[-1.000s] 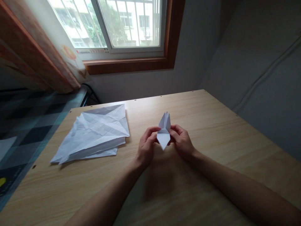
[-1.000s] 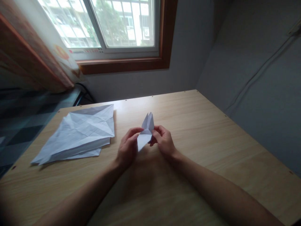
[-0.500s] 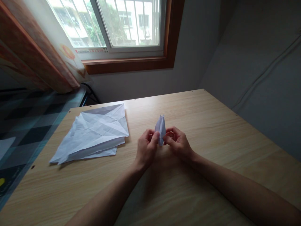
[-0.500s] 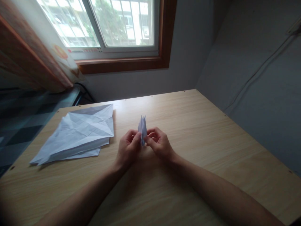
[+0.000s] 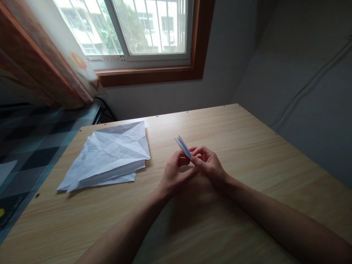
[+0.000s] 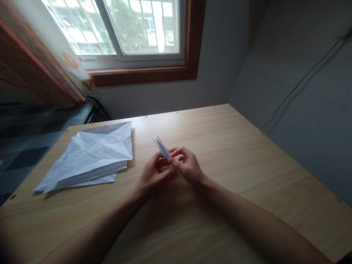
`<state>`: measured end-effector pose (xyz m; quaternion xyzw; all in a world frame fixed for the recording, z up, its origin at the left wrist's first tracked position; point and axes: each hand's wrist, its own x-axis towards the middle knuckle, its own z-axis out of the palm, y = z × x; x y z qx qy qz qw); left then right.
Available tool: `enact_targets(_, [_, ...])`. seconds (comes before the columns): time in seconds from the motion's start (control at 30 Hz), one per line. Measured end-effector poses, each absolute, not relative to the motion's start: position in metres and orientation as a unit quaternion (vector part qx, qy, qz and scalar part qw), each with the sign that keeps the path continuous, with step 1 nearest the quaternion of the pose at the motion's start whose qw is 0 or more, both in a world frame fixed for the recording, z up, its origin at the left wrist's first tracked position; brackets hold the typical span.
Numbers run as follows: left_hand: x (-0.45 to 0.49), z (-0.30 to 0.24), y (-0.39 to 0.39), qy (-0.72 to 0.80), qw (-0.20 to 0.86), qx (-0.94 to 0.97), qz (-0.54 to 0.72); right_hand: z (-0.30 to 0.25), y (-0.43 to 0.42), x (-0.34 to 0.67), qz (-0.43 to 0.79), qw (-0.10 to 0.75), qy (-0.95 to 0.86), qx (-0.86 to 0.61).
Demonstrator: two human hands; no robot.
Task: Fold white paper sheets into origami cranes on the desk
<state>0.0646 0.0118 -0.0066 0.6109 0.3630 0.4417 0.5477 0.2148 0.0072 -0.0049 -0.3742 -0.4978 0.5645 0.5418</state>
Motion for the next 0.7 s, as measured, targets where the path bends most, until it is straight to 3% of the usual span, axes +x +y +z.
enact_targets(0.57, [0.0624,-0.0071,0.0127,0.426,0.438,0.634,0.474,-0.0064,0.0082,0.2144,0.535,0.523,-0.504,-0.431])
enact_targets(0.7, [0.0626,-0.0036,0.013,0.435,0.471,0.601,0.477,-0.0049,0.0091,0.2168,0.535,0.528,-0.501,-0.429])
